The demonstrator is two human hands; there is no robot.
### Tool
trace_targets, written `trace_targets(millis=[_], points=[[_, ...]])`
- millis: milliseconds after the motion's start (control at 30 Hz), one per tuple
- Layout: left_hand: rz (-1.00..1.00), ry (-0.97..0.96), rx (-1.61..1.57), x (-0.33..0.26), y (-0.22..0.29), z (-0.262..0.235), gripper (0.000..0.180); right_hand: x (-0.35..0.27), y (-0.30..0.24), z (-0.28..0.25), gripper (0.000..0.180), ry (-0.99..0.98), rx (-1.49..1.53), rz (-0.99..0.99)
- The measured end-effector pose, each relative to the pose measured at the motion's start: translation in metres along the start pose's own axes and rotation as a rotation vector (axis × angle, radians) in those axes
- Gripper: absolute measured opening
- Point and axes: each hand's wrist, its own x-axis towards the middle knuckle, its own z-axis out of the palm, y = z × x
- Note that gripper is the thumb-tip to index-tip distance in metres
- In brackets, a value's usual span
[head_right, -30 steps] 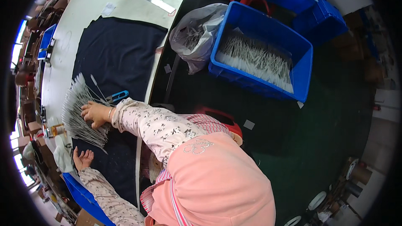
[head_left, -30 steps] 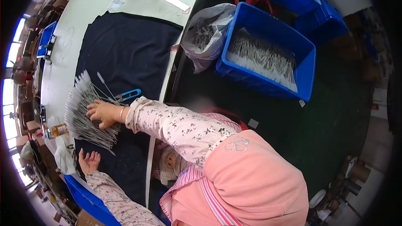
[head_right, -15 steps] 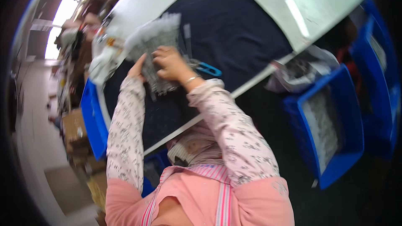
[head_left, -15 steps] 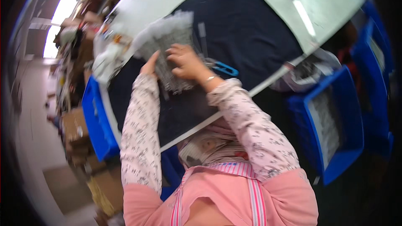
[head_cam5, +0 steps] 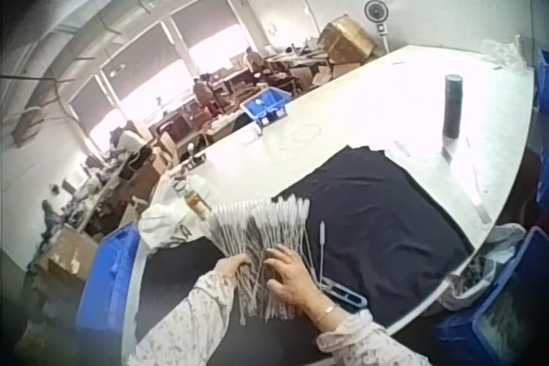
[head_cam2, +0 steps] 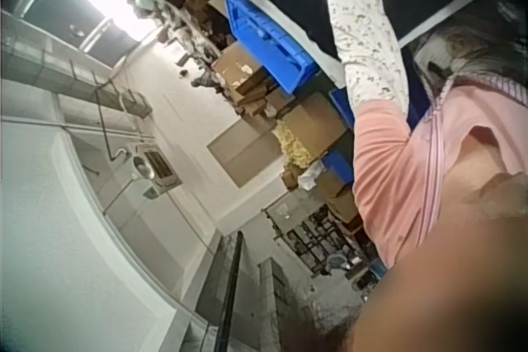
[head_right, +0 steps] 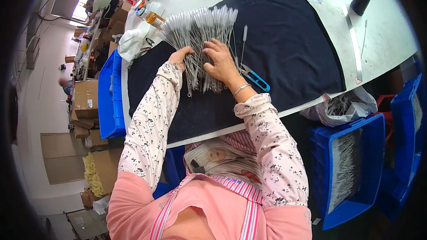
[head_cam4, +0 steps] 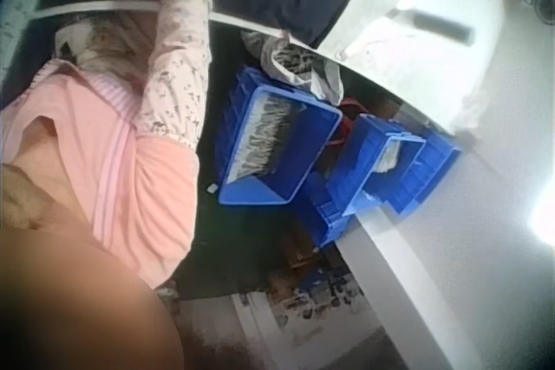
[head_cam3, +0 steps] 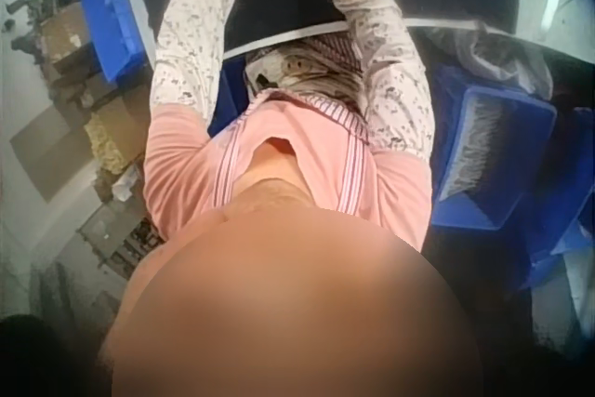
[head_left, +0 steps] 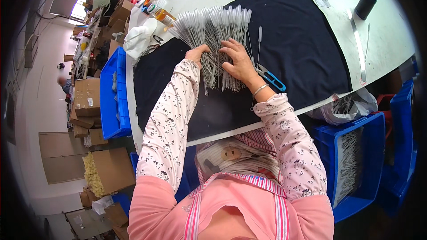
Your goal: Bundling and organizing wire-handled cleaning brushes on a workbench into bundles.
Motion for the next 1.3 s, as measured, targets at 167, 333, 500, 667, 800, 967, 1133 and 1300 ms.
trace_targets(millis=[167, 333, 500, 667, 800, 967, 1133, 1300], points=[[0.002, -0.113, -0.240, -0.008, 0.002, -0.012, 0.013, 0.011, -0.018, -0.011, 0.045, -0.075, -0.349, 0.007], [-0.125, -0.152, -0.147, -0.018, 0.010, -0.017, 0.011, 0.019, -0.012, -0.012, 0.051, 0.116, -0.289, 0.109], [0.184, 0.060, 0.757, 0.031, -0.002, -0.062, 0.051, 0.028, -0.039, -0.008, 0.077, 0.040, -0.680, 0.389], [0.144, 0.235, 0.869, 0.027, -0.008, -0.058, 0.069, 0.033, -0.042, 0.001, 0.079, 0.181, -0.810, 0.536], [0.329, 0.224, 0.762, 0.046, -0.031, -0.081, 0.102, 0.045, -0.050, 0.018, 0.081, 0.063, -0.747, 0.693], [0.146, 0.299, 0.794, -0.005, -0.030, -0.024, 0.112, 0.041, -0.026, 0.018, 0.078, -0.015, -0.772, 0.756], [0.123, 0.366, 0.789, -0.016, -0.030, -0.018, 0.112, 0.048, -0.024, 0.020, 0.080, -0.012, -0.671, 0.694], [0.125, 0.392, 0.775, -0.020, -0.031, -0.019, 0.116, 0.062, -0.025, 0.005, 0.073, 0.044, -0.535, 0.892]])
